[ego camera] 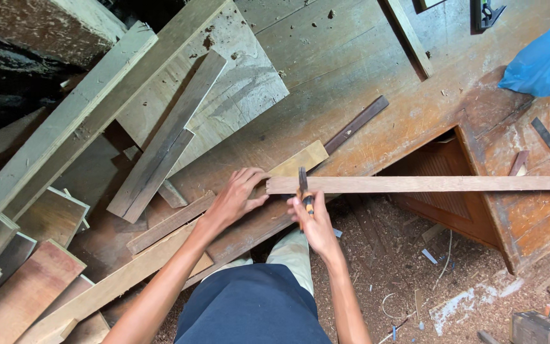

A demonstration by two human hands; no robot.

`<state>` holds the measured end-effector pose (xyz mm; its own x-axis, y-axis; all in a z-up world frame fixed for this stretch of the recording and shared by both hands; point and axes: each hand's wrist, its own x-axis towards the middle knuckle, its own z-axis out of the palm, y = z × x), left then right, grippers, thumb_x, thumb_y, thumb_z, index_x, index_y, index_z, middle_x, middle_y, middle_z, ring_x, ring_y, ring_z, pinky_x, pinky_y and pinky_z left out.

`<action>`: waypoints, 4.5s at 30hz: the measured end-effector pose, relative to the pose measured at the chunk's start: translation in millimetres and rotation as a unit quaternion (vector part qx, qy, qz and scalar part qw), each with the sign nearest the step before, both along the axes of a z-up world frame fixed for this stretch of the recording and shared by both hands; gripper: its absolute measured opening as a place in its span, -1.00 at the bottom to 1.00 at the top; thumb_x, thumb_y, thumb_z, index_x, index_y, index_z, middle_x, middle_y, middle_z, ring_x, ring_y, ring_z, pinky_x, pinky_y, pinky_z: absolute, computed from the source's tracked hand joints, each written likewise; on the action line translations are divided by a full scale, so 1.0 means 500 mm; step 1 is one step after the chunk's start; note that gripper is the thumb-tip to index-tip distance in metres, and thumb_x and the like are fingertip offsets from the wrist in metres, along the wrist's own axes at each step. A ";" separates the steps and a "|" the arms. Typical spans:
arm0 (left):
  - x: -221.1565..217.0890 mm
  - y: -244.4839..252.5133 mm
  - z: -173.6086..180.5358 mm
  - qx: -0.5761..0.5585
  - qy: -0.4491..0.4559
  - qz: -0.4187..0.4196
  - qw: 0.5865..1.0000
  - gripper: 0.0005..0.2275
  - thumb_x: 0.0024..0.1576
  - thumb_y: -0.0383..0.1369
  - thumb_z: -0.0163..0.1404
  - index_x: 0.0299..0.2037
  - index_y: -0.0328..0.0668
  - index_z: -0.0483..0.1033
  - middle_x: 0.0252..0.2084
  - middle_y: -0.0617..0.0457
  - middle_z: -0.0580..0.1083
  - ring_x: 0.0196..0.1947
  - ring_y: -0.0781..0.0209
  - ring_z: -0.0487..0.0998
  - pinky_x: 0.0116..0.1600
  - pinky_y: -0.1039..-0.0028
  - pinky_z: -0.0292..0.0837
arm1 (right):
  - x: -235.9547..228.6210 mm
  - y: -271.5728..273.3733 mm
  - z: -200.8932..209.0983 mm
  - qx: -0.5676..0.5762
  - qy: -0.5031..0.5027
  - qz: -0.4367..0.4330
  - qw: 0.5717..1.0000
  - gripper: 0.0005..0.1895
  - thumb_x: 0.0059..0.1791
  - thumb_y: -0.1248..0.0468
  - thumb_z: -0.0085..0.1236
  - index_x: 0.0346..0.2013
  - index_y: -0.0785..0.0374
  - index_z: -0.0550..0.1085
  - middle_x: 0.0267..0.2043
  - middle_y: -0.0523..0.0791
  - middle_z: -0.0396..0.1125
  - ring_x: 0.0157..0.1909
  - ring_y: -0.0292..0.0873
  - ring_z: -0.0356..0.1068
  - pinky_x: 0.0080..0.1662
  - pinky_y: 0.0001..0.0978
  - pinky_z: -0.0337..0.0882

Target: The person selects a long, thin wooden plank from a pile and uses pliers to repeatedly pull and snap off small splinters and protruding fibers along the edges. The person works along the length of the plank, rotating it to access different sides, and discards the removed wood fragments onto the workbench.

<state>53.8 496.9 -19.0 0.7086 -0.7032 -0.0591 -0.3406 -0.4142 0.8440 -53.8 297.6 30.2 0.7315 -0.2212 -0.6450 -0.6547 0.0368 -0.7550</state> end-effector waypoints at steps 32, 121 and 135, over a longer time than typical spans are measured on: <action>-0.032 0.033 -0.081 -0.101 0.098 0.049 0.989 -0.48 -0.03 -0.38 0.19 0.21 -0.10 0.45 0.21 -0.10 0.39 0.25 -0.11 0.41 0.37 0.16 0.25 | 0.023 0.143 0.029 0.009 0.211 0.004 0.977 -0.62 0.09 0.06 0.01 0.00 0.34 0.38 -0.45 0.03 0.40 -0.55 -0.12 0.43 -0.50 -0.24 0.49; -0.039 0.023 -0.052 -0.003 -0.067 0.010 0.998 -0.58 0.14 -0.23 0.15 0.19 -0.12 0.47 0.15 -0.08 0.45 0.21 -0.04 0.42 0.29 0.16 0.27 | -0.070 0.178 -0.044 -0.241 0.063 0.013 0.968 -0.82 -0.01 0.29 0.02 -0.19 0.35 0.42 -0.52 0.17 0.37 -0.44 0.17 0.48 -0.31 0.03 0.42; -0.038 0.028 -0.045 0.019 -0.083 0.009 0.996 -0.57 0.17 -0.18 0.13 0.21 -0.14 0.46 0.16 -0.10 0.45 0.23 -0.06 0.42 0.32 0.15 0.23 | -0.119 0.114 -0.152 0.213 0.048 -0.119 0.969 -0.84 0.03 0.24 0.12 -0.32 0.17 0.32 -0.62 -0.30 0.04 -0.69 -0.45 -0.04 -0.65 -0.55 -0.04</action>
<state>34.7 511.2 -41.5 0.7235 -0.6895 0.0337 -0.4670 -0.4529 0.7595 -113.1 354.4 -45.8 0.6252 -0.0755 -0.7768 -0.6551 0.4903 -0.5748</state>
